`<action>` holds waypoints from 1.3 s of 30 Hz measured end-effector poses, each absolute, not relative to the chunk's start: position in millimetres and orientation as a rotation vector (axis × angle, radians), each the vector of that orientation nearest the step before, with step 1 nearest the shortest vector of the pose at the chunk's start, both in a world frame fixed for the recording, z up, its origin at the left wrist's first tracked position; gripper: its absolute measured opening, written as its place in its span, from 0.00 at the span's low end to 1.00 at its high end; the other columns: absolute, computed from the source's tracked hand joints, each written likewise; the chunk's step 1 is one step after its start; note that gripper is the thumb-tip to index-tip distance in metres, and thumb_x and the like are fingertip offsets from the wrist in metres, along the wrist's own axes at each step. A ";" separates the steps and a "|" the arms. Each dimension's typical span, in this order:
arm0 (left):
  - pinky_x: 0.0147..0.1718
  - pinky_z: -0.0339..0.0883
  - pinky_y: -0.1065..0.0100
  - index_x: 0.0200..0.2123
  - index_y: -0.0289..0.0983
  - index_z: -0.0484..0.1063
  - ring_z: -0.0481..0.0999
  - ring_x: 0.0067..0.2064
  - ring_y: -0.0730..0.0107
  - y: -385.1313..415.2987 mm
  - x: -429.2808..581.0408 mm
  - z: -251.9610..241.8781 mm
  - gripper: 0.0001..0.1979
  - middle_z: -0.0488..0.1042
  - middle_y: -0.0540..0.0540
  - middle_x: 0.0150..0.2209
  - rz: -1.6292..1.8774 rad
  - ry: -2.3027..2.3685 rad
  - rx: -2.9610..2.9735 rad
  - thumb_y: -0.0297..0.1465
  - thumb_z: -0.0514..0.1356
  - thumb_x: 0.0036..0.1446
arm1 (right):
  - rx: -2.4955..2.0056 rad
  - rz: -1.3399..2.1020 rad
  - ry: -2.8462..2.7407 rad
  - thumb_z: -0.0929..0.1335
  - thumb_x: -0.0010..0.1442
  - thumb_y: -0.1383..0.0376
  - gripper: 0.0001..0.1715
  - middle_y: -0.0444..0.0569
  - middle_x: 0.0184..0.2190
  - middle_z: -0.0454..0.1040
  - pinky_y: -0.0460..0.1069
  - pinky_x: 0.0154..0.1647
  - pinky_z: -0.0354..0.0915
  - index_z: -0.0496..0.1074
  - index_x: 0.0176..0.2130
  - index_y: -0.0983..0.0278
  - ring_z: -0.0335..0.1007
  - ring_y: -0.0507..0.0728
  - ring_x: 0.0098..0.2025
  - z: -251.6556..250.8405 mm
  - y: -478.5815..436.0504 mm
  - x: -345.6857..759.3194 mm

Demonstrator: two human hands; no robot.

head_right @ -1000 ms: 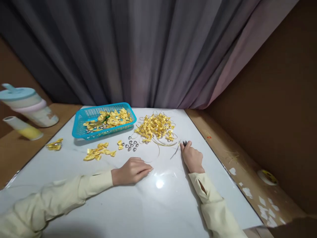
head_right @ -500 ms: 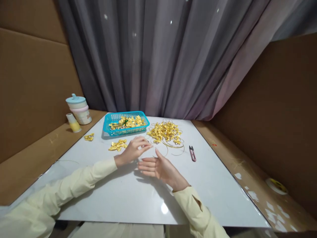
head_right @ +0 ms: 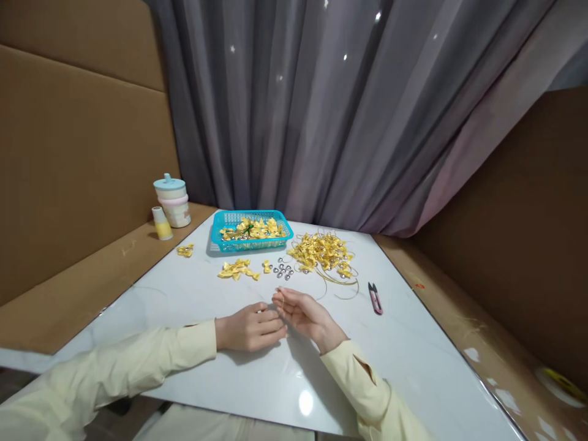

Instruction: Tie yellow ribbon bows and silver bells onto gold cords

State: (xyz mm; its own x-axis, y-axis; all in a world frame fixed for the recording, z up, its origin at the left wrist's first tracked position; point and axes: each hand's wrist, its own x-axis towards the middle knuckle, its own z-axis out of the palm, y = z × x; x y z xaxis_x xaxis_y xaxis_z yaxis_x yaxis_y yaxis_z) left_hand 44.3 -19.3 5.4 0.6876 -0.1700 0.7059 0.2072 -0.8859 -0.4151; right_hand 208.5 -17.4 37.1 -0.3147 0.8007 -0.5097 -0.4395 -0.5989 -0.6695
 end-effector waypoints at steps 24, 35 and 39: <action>0.56 0.55 0.49 0.53 0.30 0.62 0.59 0.60 0.53 47.2 -7.8 -13.4 0.19 0.60 0.31 0.59 -0.745 -1.272 -2.767 0.30 0.49 0.60 | -1.107 1.831 -0.620 0.71 0.50 0.73 0.08 0.47 0.36 0.77 0.39 0.21 0.63 0.75 0.34 0.67 0.61 0.42 0.19 15.0 -3.8 224.7; 0.53 0.54 0.48 0.37 0.32 0.71 0.70 0.50 0.56 38.8 2.2 -6.0 0.11 0.75 0.35 0.43 -0.965 -1.280 -2.918 0.27 0.49 0.60 | -1.082 1.790 -0.758 0.70 0.52 0.72 0.05 0.49 0.34 0.77 0.40 0.17 0.61 0.75 0.33 0.68 0.60 0.43 0.17 14.1 -4.8 224.0; 0.53 0.52 0.48 0.38 0.32 0.71 0.68 0.51 0.55 26.2 8.1 5.0 0.12 0.74 0.36 0.45 -1.190 -1.348 -3.010 0.30 0.50 0.60 | -1.035 1.742 -0.864 0.71 0.50 0.71 0.07 0.52 0.34 0.78 0.40 0.18 0.61 0.76 0.33 0.71 0.61 0.44 0.20 10.8 -9.1 216.1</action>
